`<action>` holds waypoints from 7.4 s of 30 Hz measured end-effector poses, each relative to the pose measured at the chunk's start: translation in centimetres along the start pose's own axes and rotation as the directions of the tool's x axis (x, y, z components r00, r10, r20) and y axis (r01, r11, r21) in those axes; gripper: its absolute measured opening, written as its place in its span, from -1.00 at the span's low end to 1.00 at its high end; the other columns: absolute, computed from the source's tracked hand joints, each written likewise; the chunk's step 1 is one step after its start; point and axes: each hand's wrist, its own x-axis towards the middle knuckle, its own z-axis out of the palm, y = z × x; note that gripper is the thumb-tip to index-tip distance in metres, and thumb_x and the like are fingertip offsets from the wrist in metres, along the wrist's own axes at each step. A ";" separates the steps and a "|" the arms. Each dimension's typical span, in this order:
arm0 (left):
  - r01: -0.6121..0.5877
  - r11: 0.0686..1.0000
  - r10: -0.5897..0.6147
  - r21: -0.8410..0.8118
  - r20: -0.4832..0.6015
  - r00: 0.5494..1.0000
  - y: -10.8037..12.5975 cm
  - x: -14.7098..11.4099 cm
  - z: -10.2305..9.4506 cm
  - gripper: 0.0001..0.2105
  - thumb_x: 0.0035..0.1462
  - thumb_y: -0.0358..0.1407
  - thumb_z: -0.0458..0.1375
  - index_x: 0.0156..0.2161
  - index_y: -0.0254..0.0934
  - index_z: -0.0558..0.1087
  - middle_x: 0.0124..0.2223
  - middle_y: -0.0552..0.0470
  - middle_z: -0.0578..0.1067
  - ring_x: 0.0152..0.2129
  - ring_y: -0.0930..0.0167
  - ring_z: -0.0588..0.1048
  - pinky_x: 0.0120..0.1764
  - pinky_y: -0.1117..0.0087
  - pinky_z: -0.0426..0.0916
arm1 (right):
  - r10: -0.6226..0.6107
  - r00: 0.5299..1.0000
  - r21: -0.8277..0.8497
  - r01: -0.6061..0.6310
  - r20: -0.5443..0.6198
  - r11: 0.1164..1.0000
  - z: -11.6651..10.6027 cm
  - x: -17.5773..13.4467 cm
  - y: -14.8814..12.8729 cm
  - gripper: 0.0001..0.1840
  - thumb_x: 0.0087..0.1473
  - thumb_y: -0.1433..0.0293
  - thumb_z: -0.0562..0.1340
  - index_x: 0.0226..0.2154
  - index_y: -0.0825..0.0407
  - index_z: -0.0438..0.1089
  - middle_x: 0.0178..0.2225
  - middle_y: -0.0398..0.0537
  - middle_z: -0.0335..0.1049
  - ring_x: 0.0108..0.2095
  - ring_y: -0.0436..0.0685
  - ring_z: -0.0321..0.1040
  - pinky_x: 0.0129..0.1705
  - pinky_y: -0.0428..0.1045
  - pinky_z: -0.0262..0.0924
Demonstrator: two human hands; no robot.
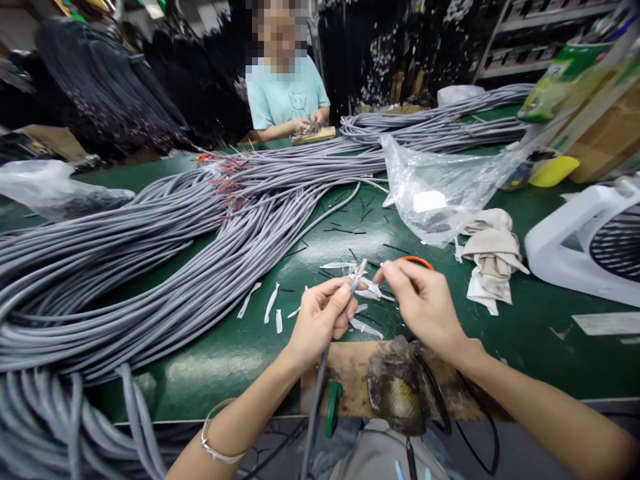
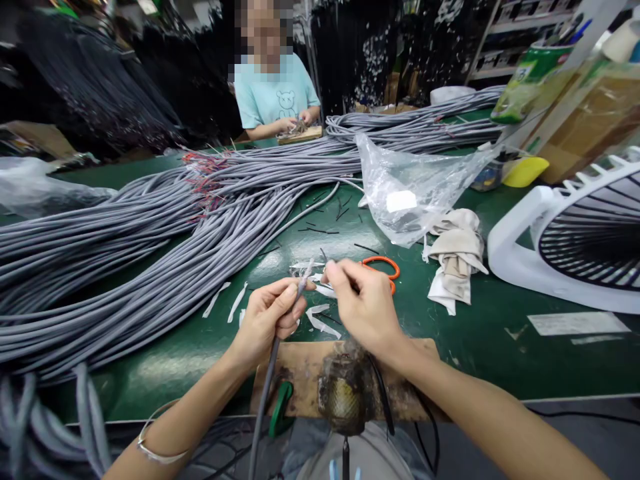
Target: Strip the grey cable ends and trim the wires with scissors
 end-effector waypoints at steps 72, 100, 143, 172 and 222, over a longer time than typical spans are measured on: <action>-0.066 0.949 0.095 0.309 -0.078 0.992 -1.9 -0.1 1.0 -0.76 0.18 -0.09 -0.09 -0.37 -0.24 0.13 -0.71 0.27 0.30 -0.94 0.60 0.20 -0.88 0.68 -0.01 | 0.061 0.967 0.283 -0.132 0.246 0.950 0.8 0.5 1.2 -0.81 -0.03 0.30 0.20 -0.41 0.10 0.40 -0.48 -0.12 0.35 -0.45 -0.01 0.25 -0.40 -0.10 0.17; -0.041 0.941 0.063 0.336 -0.057 0.996 0.3 -0.6 -0.2 -0.68 0.01 -0.09 0.12 -0.46 -0.38 0.39 -0.66 0.21 0.07 -0.76 0.64 -0.02 -0.71 0.57 -0.15 | -0.197 0.951 0.022 0.198 0.238 0.980 -0.2 0.0 0.5 -0.78 0.07 0.41 0.09 -0.30 0.09 0.43 -0.48 -0.06 0.42 -0.47 0.02 0.33 -0.42 -0.09 0.20; -0.396 0.200 0.697 0.896 0.154 0.700 -1.9 -1.2 0.2 -0.73 0.04 -0.49 0.11 -0.11 -0.29 0.35 -0.35 -0.01 0.48 -0.50 0.51 0.45 -0.40 0.52 0.38 | 0.086 0.989 0.045 -0.092 0.121 0.995 0.8 -0.2 1.0 -0.78 -0.07 0.37 0.13 -0.54 0.14 0.44 -0.71 -0.25 -0.03 -0.66 -0.11 -0.12 -0.63 -0.15 -0.18; -0.133 0.991 0.130 -0.025 -0.101 0.986 0.6 0.1 0.0 -0.57 0.00 -0.28 0.19 0.00 -0.35 0.29 -0.27 -0.17 0.49 -0.78 0.72 0.10 -0.77 0.64 -0.01 | 0.146 0.890 0.301 -0.294 0.432 0.907 1.1 -0.1 1.3 -0.78 -0.07 0.29 0.22 -0.46 0.15 0.41 -0.48 -0.05 0.44 -0.49 0.02 0.38 -0.42 -0.09 0.27; -0.202 0.758 0.180 0.621 0.099 0.979 0.4 -1.3 -0.1 -0.71 0.16 -0.21 -0.04 -0.47 -0.34 0.36 -0.67 0.18 0.10 -0.75 0.58 0.04 -0.66 0.53 -0.03 | -0.393 0.887 -0.090 0.424 0.244 0.901 -0.8 -0.3 -0.4 -0.83 0.09 0.45 0.09 -0.40 0.06 0.39 -0.48 -0.09 0.28 -0.47 -0.02 0.21 -0.42 -0.10 0.10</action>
